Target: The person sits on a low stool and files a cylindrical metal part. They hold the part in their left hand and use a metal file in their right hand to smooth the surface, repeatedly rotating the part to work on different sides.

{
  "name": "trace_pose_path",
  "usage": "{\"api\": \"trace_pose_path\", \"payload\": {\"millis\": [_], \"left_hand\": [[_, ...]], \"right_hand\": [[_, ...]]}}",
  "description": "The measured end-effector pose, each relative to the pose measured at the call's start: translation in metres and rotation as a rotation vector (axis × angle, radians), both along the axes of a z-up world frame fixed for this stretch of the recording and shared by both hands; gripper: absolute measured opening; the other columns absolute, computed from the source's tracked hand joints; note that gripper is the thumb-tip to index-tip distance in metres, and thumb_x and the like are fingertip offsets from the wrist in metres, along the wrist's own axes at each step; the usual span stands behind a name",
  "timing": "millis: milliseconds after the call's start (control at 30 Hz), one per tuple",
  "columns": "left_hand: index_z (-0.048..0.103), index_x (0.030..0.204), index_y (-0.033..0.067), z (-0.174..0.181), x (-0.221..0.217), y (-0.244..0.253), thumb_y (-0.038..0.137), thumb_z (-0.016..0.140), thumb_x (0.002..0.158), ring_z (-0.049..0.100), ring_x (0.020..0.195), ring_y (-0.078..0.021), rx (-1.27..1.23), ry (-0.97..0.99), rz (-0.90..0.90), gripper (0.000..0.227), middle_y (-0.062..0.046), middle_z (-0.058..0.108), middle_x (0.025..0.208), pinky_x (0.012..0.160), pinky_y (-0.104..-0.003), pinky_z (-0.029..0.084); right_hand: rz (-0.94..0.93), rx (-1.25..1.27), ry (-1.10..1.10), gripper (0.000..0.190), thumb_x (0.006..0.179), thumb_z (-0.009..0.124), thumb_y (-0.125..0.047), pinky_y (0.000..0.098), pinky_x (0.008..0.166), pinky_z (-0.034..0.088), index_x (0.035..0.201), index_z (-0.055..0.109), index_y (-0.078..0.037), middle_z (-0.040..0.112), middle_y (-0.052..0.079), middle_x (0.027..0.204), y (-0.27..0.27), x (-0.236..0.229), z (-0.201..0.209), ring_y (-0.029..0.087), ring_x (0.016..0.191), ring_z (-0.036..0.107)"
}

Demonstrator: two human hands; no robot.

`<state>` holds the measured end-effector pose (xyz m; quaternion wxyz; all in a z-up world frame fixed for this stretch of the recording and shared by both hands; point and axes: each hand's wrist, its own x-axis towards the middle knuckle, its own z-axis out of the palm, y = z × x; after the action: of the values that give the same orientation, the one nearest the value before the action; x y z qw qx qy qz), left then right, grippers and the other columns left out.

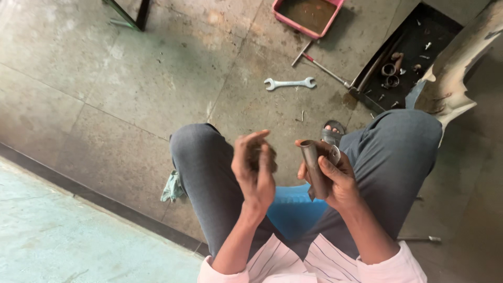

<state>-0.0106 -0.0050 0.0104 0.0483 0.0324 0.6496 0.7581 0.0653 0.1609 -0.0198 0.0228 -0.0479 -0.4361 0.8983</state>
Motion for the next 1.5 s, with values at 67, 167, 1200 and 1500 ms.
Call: {"api": "trace_pose_path", "payload": {"millis": [67,167,1200,1500], "left_hand": [[0.063,0.121,0.0019,0.003,0.006,0.003,0.007,0.060,0.101,0.054,0.067,-0.0069,0.003,0.000,-0.098,0.021,0.000,0.059,0.083,0.060,-0.025,0.043],[0.063,0.124,0.0017,0.003,0.008,0.004,0.012,0.061,0.101,0.056,0.080,-0.0086,0.032,0.027,-0.164,0.024,-0.001,0.059,0.092,0.073,-0.026,0.046],[0.066,0.112,-0.0042,0.005,0.007,0.016,0.000,0.065,0.098,0.073,0.080,-0.0075,-0.044,0.158,-0.290,0.015,-0.007,0.072,0.087,0.071,-0.021,0.058],[0.069,0.105,-0.0011,0.029,0.003,0.005,0.014,0.080,0.088,0.061,0.055,-0.0089,-0.379,0.279,-0.367,0.026,-0.008,0.068,0.067,0.054,-0.026,0.048]], "right_hand": [[0.000,-0.004,-0.026,0.056,0.104,0.069,-0.034,0.0229,0.058,0.044,0.142,0.057,0.006,0.072,0.016,0.086,-0.005,0.000,0.005,0.010,0.067,0.060],[-0.024,0.036,-0.087,0.057,0.100,0.069,-0.033,0.0209,0.055,0.041,0.142,0.056,0.005,0.071,0.013,0.089,-0.009,0.000,0.010,0.011,0.073,0.064],[-0.296,0.134,-0.109,0.033,0.096,0.068,-0.025,0.0281,0.069,0.053,0.119,0.062,-0.002,0.069,0.009,0.084,-0.010,-0.008,-0.003,0.016,0.080,0.069],[-0.410,0.180,-0.154,0.029,0.101,0.063,-0.034,0.0195,0.042,0.037,0.110,0.059,-0.007,0.071,0.007,0.081,-0.011,-0.005,-0.008,0.005,0.058,0.061]]}}
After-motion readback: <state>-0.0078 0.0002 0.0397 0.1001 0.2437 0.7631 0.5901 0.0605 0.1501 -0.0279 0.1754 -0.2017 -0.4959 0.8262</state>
